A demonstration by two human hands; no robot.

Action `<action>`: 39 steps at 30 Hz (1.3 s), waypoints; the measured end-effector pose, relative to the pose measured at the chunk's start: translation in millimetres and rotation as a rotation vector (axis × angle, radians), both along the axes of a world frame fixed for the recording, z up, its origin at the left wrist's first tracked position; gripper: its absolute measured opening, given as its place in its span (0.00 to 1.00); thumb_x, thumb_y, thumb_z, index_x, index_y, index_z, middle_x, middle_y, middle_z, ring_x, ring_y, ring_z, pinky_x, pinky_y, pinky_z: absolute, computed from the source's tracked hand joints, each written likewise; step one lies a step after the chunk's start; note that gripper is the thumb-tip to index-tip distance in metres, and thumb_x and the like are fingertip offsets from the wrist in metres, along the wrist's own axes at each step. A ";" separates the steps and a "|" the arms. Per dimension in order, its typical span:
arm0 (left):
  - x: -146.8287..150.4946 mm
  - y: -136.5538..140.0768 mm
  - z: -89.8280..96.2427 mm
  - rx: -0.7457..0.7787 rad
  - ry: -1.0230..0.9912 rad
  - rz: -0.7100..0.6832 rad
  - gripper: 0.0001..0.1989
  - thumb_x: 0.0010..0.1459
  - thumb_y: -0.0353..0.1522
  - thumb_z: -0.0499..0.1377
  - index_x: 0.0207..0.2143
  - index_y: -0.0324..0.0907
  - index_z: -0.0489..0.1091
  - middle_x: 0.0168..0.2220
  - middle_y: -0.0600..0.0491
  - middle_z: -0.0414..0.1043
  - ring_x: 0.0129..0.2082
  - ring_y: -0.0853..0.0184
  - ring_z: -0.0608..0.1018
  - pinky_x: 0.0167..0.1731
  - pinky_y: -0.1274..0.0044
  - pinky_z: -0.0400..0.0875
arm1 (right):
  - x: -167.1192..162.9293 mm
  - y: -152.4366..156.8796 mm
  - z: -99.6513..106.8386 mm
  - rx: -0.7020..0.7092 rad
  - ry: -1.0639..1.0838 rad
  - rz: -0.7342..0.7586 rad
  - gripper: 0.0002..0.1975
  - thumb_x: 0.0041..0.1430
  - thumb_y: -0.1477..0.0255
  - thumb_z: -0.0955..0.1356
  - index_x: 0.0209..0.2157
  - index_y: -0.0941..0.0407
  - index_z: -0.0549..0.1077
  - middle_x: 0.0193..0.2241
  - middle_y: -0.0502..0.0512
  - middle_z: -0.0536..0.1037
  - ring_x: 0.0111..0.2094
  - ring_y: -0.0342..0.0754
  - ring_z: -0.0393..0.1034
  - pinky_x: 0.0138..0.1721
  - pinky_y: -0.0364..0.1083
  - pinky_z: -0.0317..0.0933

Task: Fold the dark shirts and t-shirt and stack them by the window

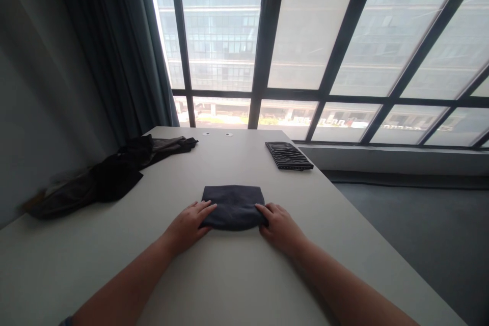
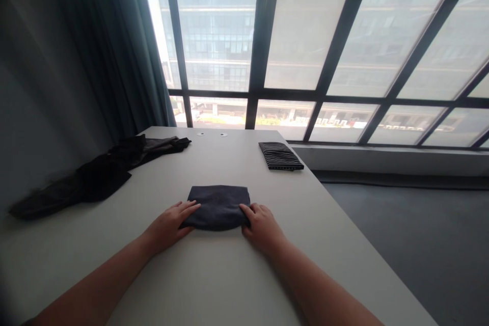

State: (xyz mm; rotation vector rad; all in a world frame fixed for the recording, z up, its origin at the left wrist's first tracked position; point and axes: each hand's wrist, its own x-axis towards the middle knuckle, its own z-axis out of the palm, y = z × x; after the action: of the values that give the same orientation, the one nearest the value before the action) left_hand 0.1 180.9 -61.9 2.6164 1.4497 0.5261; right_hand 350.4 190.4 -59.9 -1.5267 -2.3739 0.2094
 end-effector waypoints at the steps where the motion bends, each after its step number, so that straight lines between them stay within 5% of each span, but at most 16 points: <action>1: 2.3 1.5 -0.8 -0.002 -0.004 0.013 0.34 0.59 0.27 0.60 0.68 0.49 0.64 0.68 0.48 0.65 0.67 0.56 0.70 0.70 0.60 0.58 | -2.6 1.8 -1.8 0.013 -0.015 -0.015 0.33 0.57 0.73 0.68 0.66 0.55 0.69 0.52 0.63 0.75 0.54 0.59 0.68 0.62 0.55 0.58; 7: -2.8 11.9 -10.9 -0.021 -0.170 0.038 0.36 0.48 0.19 0.52 0.59 0.47 0.72 0.65 0.51 0.70 0.64 0.60 0.72 0.67 0.65 0.65 | 0.0 12.1 -8.2 0.028 0.048 -0.023 0.34 0.56 0.83 0.62 0.63 0.53 0.72 0.50 0.60 0.76 0.53 0.54 0.68 0.59 0.49 0.59; 11: -9.6 22.9 -14.2 0.000 -0.281 0.050 0.32 0.48 0.22 0.55 0.55 0.47 0.74 0.60 0.52 0.75 0.62 0.57 0.74 0.65 0.62 0.67 | 1.9 16.4 -8.5 0.026 0.114 0.001 0.29 0.59 0.78 0.65 0.62 0.53 0.73 0.50 0.60 0.76 0.53 0.55 0.68 0.59 0.50 0.60; 16: -9.4 26.3 -10.1 0.011 -0.284 0.040 0.30 0.48 0.22 0.57 0.53 0.48 0.77 0.58 0.51 0.76 0.59 0.58 0.75 0.63 0.65 0.68 | 3.4 16.1 -7.3 -0.004 0.161 0.089 0.37 0.52 0.71 0.72 0.65 0.52 0.70 0.53 0.60 0.74 0.54 0.58 0.67 0.61 0.52 0.60; 21: -6.6 19.3 -1.8 -0.028 -0.368 0.073 0.26 0.48 0.22 0.55 0.48 0.48 0.78 0.54 0.53 0.79 0.57 0.59 0.77 0.61 0.66 0.70 | 2.4 18.8 -8.5 0.017 0.227 0.100 0.27 0.54 0.76 0.70 0.57 0.52 0.78 0.45 0.59 0.77 0.50 0.56 0.68 0.57 0.52 0.63; 28: -2.6 1.0 20.1 -0.043 -0.635 0.184 0.13 0.61 0.38 0.59 0.46 0.44 0.76 0.42 0.52 0.82 0.30 0.65 0.80 0.37 0.73 0.76 | 4.4 5.9 14.4 0.086 0.518 0.152 0.13 0.62 0.71 0.66 0.45 0.52 0.81 0.43 0.60 0.77 0.49 0.55 0.70 0.55 0.52 0.65; 34: 17.1 -22.9 56.8 -0.031 -0.786 0.325 0.18 0.66 0.48 0.53 0.38 0.44 0.71 0.31 0.54 0.76 0.33 0.62 0.78 0.32 0.74 0.72 | 0.6 -26.9 60.2 0.004 0.750 -0.048 0.21 0.70 0.56 0.60 0.48 0.53 0.77 0.47 0.60 0.79 0.49 0.57 0.74 0.52 0.52 0.68; 39: 26.0 -19.8 52.6 -0.263 -0.655 0.357 0.23 0.67 0.49 0.49 0.39 0.44 0.75 0.37 0.51 0.81 0.38 0.57 0.81 0.37 0.71 0.72 | -0.5 -24.6 53.8 -0.208 0.738 -0.174 0.23 0.70 0.57 0.59 0.53 0.53 0.77 0.49 0.58 0.81 0.52 0.58 0.74 0.55 0.53 0.67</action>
State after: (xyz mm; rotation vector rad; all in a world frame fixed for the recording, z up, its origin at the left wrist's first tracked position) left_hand 26.1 161.1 -9.3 1.7402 1.5948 1.0237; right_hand 349.9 165.7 -6.1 -1.4002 -1.6676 0.8374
